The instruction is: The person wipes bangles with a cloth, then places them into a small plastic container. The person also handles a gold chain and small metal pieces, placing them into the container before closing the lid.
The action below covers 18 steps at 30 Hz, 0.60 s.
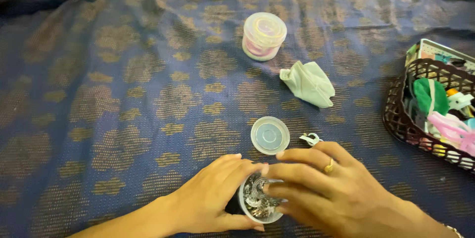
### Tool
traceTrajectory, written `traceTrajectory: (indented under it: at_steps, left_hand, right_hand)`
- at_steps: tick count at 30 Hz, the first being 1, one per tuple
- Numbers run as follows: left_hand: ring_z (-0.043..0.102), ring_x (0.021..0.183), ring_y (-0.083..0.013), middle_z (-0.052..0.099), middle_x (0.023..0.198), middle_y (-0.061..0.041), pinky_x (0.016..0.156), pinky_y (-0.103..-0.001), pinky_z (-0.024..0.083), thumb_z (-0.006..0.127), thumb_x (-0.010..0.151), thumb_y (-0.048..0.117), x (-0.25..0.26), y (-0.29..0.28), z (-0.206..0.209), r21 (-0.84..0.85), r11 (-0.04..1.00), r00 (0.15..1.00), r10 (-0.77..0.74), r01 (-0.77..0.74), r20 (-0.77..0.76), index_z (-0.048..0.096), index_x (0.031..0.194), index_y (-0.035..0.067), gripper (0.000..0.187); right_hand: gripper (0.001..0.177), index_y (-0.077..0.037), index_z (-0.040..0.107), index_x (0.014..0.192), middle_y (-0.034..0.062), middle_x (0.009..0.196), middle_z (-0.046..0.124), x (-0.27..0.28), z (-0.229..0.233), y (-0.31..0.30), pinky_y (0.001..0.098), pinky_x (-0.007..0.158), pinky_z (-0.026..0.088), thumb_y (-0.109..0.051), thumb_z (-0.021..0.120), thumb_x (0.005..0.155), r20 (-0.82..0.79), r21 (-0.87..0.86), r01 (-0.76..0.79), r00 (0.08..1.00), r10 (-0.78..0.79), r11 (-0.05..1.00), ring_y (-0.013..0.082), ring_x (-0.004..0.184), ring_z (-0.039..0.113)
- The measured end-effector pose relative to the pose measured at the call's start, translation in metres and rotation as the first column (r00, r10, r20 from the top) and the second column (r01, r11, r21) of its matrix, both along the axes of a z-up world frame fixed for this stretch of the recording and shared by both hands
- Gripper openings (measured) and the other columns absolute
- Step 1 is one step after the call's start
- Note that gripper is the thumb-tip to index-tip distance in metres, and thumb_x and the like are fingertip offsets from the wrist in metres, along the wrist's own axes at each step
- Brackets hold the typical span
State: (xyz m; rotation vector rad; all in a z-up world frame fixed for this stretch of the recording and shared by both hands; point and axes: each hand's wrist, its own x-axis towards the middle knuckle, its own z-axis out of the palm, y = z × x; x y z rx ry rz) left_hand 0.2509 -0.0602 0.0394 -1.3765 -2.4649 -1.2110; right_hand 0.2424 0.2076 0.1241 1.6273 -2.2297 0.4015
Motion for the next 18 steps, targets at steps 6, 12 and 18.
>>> traceTrajectory:
  at_steps: [6, 12, 18]
  left_hand:
    - [0.061, 0.123, -0.0360, 0.065, 0.130, -0.017, 0.106, -0.048, 0.046, 0.089, 0.078, 0.048, -0.004, -0.001, 0.005, -0.067, 0.998, 0.989, 0.008, 0.002, 0.146, 0.051, 0.145, 0.003, 0.089]
    - [0.054, 0.131, -0.0432, 0.061, 0.134, -0.025, 0.110, -0.053, 0.038, 0.090, 0.076, 0.052, -0.006, 0.001, -0.001, -0.122, 0.991, 0.990, 0.062, -0.047, 0.124, 0.051, 0.146, 0.002, 0.094]
    - [0.058, 0.127, -0.0395, 0.062, 0.130, -0.023, 0.106, -0.049, 0.043, 0.090, 0.074, 0.051, -0.008, 0.002, 0.002, -0.117, 0.991, 0.976, 0.084, -0.061, 0.201, 0.053, 0.142, 0.002, 0.091]
  right_hand:
    - [0.035, -0.016, 0.064, 0.114, 0.0022, 0.132, 0.063, -0.006, 0.039, 0.032, 0.0421, 0.097, 0.045, -0.037, 0.071, 0.088, -0.048, 0.071, 0.211, 0.977, -0.208, 0.975, 0.0261, 0.125, 0.057]
    - [0.032, -0.017, 0.064, 0.109, -0.0022, 0.106, 0.069, -0.018, 0.057, 0.054, 0.0389, 0.090, 0.046, -0.045, 0.062, 0.094, 0.169, 0.460, 0.459, 0.795, -0.582, 0.760, 0.0224, 0.103, 0.062]
    - [0.034, -0.021, 0.063, 0.115, 0.0002, 0.102, 0.068, -0.029, 0.053, 0.053, 0.0383, 0.093, 0.048, -0.046, 0.054, 0.093, 0.165, 0.738, 0.513, 0.492, -0.855, 0.438, 0.0232, 0.103, 0.064]
